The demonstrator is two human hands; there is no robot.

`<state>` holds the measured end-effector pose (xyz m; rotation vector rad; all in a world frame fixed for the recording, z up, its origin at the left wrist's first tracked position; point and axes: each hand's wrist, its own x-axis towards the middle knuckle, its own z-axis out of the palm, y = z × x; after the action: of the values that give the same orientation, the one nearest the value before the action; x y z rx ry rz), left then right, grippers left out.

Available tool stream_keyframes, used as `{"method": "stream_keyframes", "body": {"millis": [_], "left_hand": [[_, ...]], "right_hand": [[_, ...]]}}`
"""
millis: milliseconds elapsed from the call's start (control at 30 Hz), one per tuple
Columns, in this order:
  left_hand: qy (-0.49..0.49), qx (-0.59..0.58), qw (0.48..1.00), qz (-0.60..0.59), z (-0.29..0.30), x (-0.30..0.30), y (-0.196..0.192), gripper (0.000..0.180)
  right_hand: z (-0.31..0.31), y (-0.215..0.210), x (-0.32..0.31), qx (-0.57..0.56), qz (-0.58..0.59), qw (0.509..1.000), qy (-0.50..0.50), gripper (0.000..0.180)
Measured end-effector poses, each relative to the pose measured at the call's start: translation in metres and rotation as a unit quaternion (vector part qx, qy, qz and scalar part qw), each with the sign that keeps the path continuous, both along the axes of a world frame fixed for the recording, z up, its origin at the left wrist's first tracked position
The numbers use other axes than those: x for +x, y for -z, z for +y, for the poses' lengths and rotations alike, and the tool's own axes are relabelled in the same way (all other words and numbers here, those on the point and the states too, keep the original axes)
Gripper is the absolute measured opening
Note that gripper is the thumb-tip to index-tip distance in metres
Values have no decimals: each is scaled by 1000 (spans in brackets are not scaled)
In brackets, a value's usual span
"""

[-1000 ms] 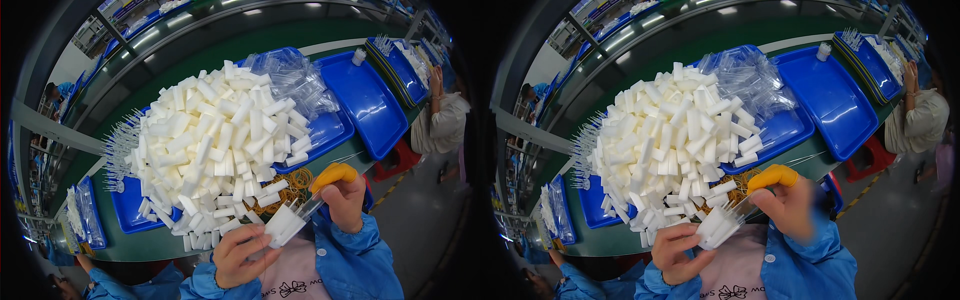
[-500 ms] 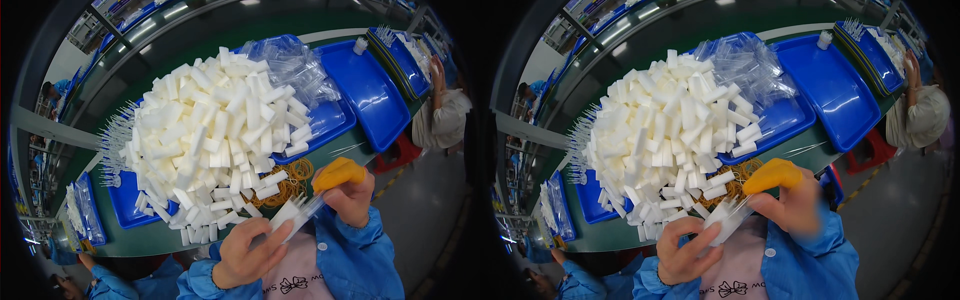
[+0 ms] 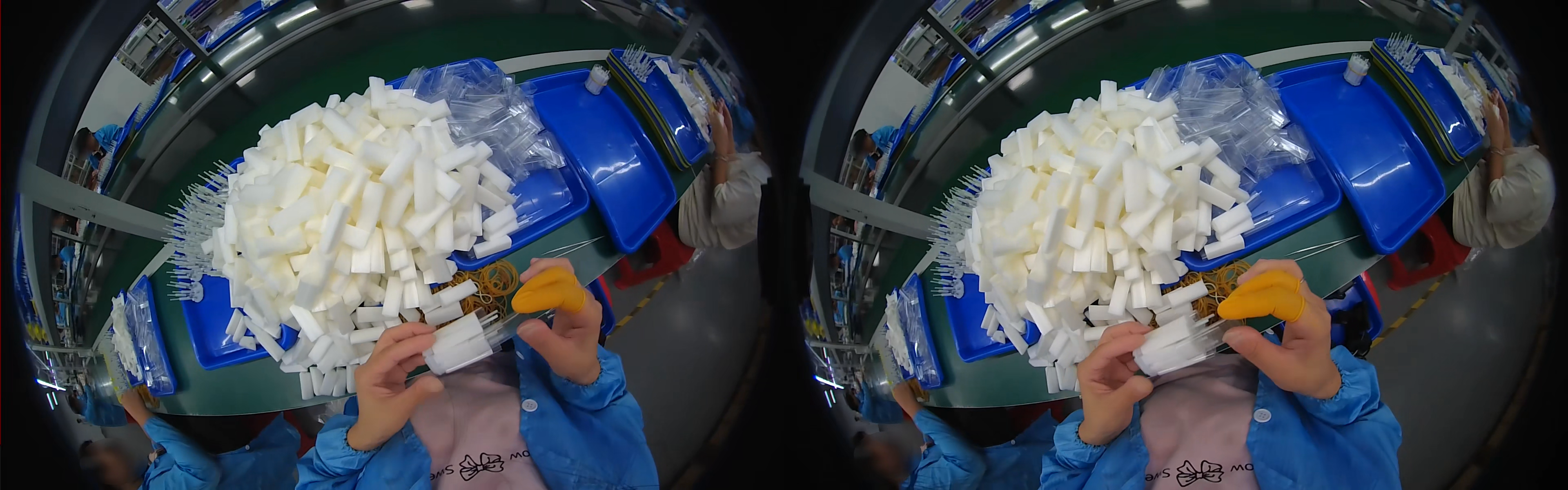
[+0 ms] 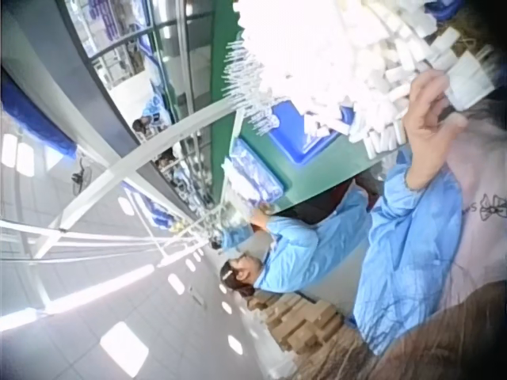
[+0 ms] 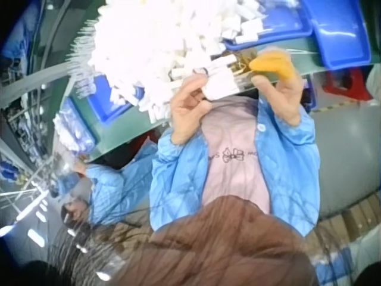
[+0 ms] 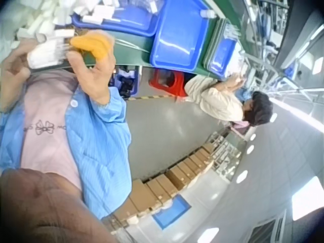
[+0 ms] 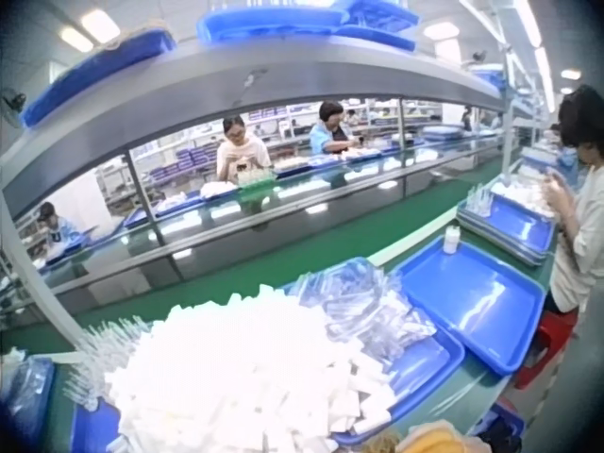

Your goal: The person assembles small white cylindrical components by inserting them into a clear plastic holder. They use a yellow rubber band to secure the bundle and then use scissors to trim the excess band. The process is repeated for multiple units on a factory assembly line.

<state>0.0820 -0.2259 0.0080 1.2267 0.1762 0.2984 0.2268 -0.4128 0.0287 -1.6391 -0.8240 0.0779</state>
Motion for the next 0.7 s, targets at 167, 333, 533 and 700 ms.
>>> {"method": "stream_keyframes", "body": {"millis": [167,333,533,700], "left_hand": [[16,-97,995,26,3,1,-9,47],[28,-74,997,-14,-1,-4,-16,43],[28,-35,999,-28,-2,-10,-15,43],[17,-48,998,-27,-3,-9,-15,43]], "right_hand": [[7,0,-16,76,51,995,29,32],[7,-5,-27,88,27,996,-17,26],[9,-7,-36,77,14,996,-43,26],[13,-8,-35,58,11,997,-39,27]]}}
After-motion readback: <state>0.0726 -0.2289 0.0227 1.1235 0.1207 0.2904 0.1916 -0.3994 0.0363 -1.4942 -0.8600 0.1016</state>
